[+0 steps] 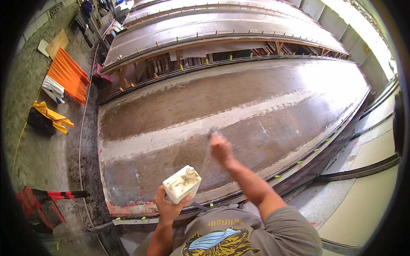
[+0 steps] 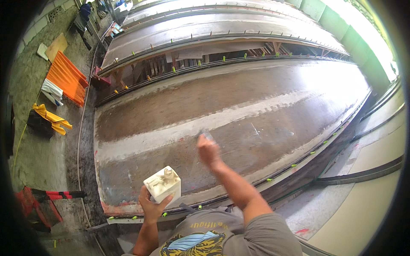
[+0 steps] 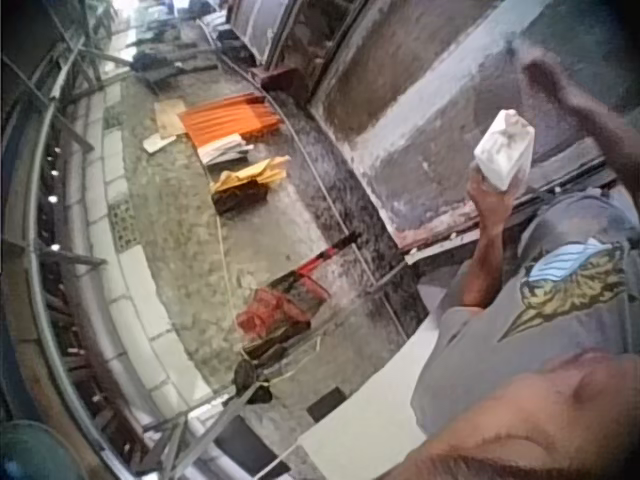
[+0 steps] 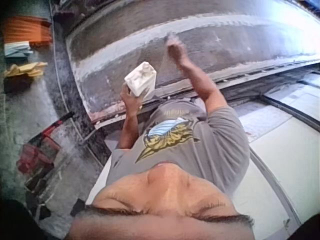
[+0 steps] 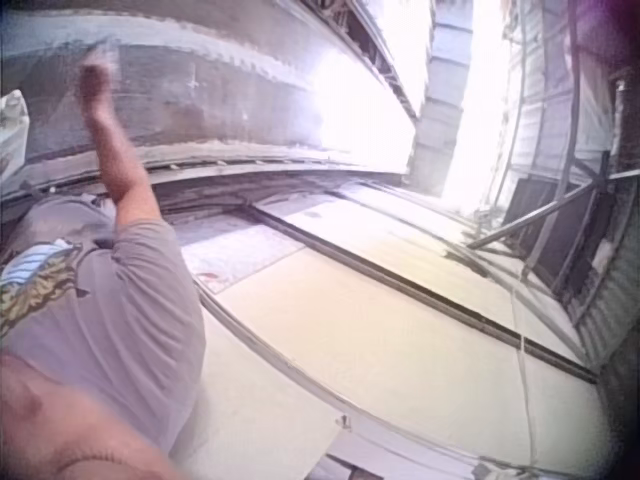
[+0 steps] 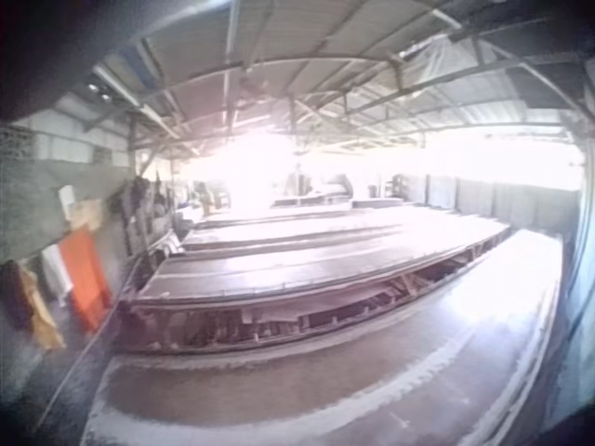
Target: The person pours a white liquid from a plastic container onto a large, curved, metallic surface and spreads it evenly using a black rectangular tool. The person repeatedly applies the liquid and smooths it across the surface in a workshop environment.
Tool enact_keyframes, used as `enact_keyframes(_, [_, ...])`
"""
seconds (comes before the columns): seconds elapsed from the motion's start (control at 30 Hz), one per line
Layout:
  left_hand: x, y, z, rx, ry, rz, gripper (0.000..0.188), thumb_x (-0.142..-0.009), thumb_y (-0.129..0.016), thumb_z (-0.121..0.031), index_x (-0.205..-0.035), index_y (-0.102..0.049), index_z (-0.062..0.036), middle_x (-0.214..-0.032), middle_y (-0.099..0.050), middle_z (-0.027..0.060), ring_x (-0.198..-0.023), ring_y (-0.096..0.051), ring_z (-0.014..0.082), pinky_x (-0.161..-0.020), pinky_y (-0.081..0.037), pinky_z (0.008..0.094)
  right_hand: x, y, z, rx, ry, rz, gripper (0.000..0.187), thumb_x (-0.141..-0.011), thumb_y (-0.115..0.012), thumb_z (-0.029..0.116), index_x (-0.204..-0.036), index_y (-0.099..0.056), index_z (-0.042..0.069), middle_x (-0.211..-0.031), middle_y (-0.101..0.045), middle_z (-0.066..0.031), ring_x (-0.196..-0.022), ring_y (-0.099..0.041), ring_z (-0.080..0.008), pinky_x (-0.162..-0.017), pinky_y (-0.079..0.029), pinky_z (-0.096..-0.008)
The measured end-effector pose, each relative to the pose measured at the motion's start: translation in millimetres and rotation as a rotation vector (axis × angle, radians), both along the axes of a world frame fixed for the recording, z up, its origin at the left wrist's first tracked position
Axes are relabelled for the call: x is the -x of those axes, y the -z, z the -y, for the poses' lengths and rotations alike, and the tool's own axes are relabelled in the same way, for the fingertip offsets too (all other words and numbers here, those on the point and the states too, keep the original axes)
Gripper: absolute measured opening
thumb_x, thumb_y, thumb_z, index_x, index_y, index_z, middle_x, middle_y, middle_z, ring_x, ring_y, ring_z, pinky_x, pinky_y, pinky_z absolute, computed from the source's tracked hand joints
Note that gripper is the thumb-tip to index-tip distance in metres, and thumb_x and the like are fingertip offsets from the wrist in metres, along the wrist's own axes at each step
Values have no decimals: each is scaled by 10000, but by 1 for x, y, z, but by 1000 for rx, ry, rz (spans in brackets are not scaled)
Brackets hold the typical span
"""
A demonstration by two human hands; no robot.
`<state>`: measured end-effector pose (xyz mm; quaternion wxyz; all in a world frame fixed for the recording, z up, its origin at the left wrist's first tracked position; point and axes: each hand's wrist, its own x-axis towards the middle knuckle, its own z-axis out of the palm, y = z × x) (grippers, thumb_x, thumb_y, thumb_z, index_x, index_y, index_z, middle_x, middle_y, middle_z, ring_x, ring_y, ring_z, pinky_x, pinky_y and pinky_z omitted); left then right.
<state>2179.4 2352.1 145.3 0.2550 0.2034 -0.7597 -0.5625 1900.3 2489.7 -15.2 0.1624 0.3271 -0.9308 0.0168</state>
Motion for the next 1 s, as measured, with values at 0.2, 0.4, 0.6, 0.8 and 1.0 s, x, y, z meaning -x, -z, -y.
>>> enact_keyframes(0.2, [-19, 8, 12, -69, -13, -6, 601, -700, -983, -193, -1134, -617, 3, -1074, -757, 127, -972, -734, 179, -844, -576, 329, 62, 72, -55, -317, 201, -310, 170, -860, -659, 132, -993, -716, 44, -746, -612, 16, -601, -589, -121, -409, -432, -306])
enact_keyframes(0.4, [-30, -10, 15, -126, -67, -36, 648, -695, -990, -195, -1176, -608, 10, -1089, -751, 123, -970, -727, 176, -850, -573, 322, -108, 29, 104, -93, -297, -100, 305, -853, -663, 159, -1088, -727, -24, -761, -655, -38, -655, -662, -170, -496, -534, -309])
enact_keyframes(0.6, [-38, -8, 19, -95, -86, -66, 646, -699, -991, -187, -1182, -611, 12, -1087, -750, 121, -981, -726, 181, -863, -574, 329, -12, -14, 7, -57, -1, -6, 91, -883, -631, 109, -972, -621, 116, -767, -642, -21, -679, -683, -151, -508, -569, -312])
enact_keyframes(0.8, [-23, 5, 9, -163, -100, -58, 620, -713, -973, -175, -1182, -614, 14, -1095, -745, 122, -1001, -721, 178, -866, -570, 328, 84, 48, -159, -424, 256, -182, 50, -905, -652, 149, -929, -654, 106, -818, -642, -9, -660, -649, -119, -528, -520, -280])
enact_keyframes(1.0, [-29, -3, 5, -152, -232, -83, 646, -699, -967, -166, -1208, -613, 13, -1128, -730, 116, -1003, -710, 176, -882, -569, 334, -95, 31, 28, -400, -297, -135, 377, -851, -617, 218, -1102, -708, -48, -828, -679, -57, -682, -640, -156, -525, -469, -308])
